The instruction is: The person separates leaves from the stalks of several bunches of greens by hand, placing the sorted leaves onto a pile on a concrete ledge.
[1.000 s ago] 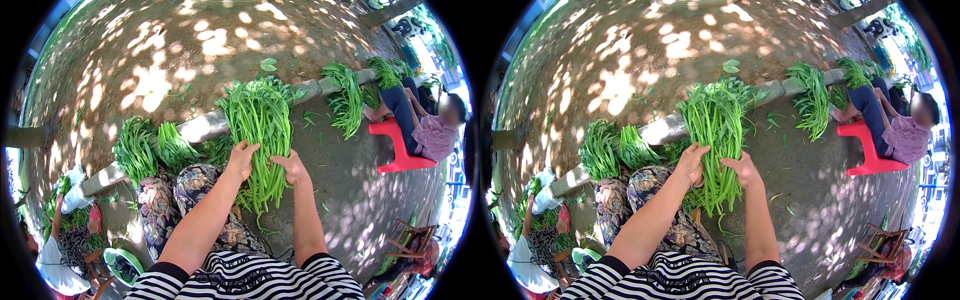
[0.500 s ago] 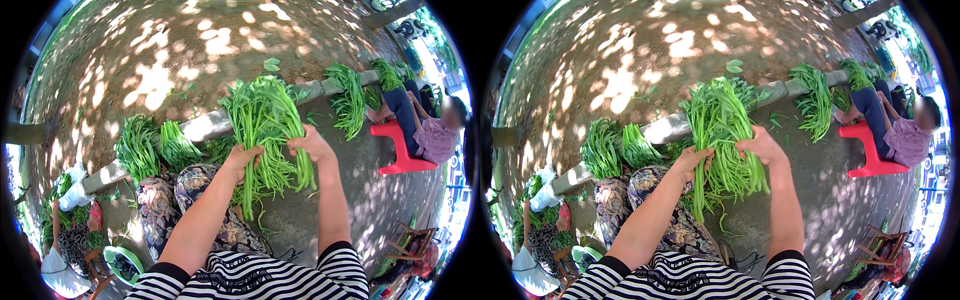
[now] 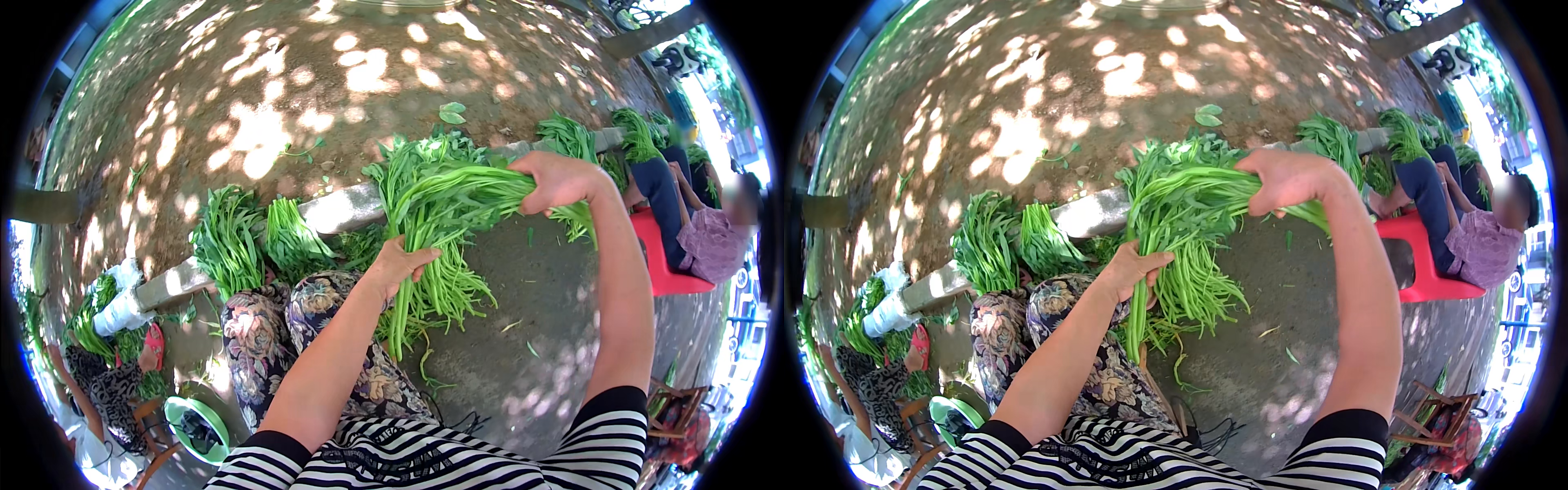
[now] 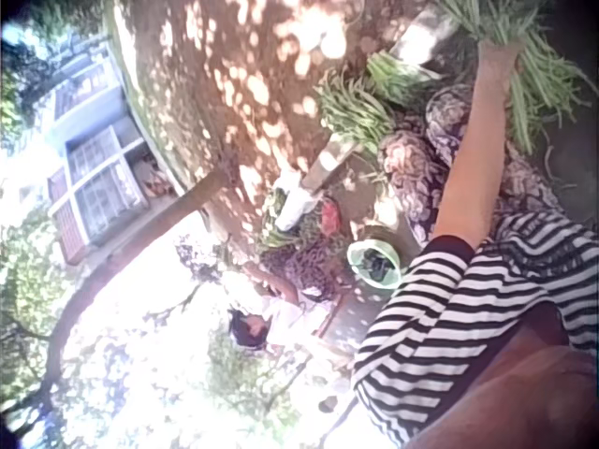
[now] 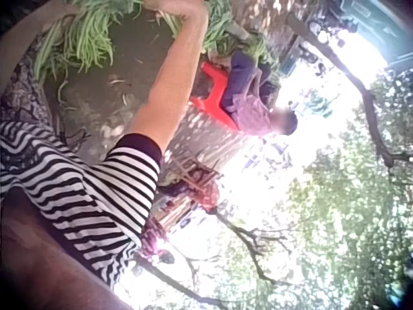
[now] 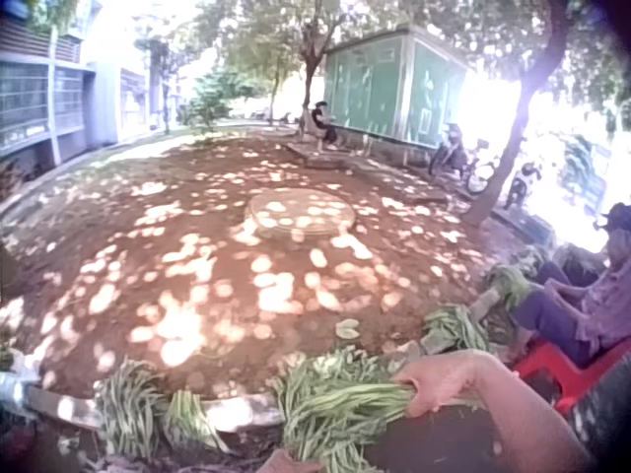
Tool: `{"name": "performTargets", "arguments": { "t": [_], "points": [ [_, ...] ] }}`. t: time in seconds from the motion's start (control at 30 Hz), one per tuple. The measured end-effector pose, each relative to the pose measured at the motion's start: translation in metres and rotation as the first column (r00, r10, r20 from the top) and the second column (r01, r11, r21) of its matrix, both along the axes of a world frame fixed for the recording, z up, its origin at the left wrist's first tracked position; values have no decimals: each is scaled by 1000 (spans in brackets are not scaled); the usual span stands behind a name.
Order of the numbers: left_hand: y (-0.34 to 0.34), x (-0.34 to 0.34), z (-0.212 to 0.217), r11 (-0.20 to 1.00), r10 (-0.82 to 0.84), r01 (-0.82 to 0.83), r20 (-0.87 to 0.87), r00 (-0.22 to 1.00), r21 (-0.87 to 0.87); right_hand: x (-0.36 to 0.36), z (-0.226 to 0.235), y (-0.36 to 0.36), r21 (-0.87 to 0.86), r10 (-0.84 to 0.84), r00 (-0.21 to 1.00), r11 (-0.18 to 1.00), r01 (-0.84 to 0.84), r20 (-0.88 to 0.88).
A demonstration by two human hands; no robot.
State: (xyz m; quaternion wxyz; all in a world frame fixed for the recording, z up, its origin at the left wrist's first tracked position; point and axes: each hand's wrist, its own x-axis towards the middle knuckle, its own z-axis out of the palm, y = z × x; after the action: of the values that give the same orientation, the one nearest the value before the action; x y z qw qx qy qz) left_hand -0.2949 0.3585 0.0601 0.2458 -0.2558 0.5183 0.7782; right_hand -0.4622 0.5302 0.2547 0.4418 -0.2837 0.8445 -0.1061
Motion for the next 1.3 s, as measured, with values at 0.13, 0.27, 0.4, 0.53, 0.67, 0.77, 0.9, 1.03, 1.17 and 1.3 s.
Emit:
{"name": "performTargets", "arguments": {
  "t": [0.13, 0.27, 0.4, 0.53, 0.67, 0.77, 0.9, 1.03, 1.17, 1.3],
  "points": [
    [-1, -1, 6, 999, 7, -6, -22, 1000, 37, -12, 12, 4, -5, 13, 1000, 1000, -13, 9],
    [-3, -2, 4, 997, 22, -20, -37, 999, 70, -16, 19, 5, -4, 6, 999, 1000, -6, 36],
    [-5, 0, 0, 982, 117, -110, -43, 992, 155, -20, 30, 8, -5, -119, 992, 993, 119, 39],
    [-13, 2, -2, 961, 226, -228, 27, 974, 159, -42, 34, 45, -55, -260, 966, 965, 258, -19],
    [-17, 2, -15, 916, 373, -380, 78, 924, 130, -47, 37, 66, -156, -438, 898, 890, 428, -39],
    [-24, -5, -22, 737, 601, -636, 211, 771, 227, -50, 30, 70, -319, -526, 850, 811, 491, -29],
    [-48, -16, 19, 498, 716, -789, 342, 609, 361, -45, -2, 58, -538, -634, 773, 637, 552, 43],
    [-100, -21, 46, 395, 832, -707, 97, 546, 587, -8, -60, 18, -657, -770, 615, 377, 653, 169],
    [-141, -14, 93, 339, 884, -715, 55, 465, 611, 39, -191, -18, -584, -847, 428, 182, 791, 315],
    [-182, 10, 103, 418, 870, -652, -73, 487, 633, 81, -343, -33, -456, -849, 321, 110, 883, 419]
  ]
}}
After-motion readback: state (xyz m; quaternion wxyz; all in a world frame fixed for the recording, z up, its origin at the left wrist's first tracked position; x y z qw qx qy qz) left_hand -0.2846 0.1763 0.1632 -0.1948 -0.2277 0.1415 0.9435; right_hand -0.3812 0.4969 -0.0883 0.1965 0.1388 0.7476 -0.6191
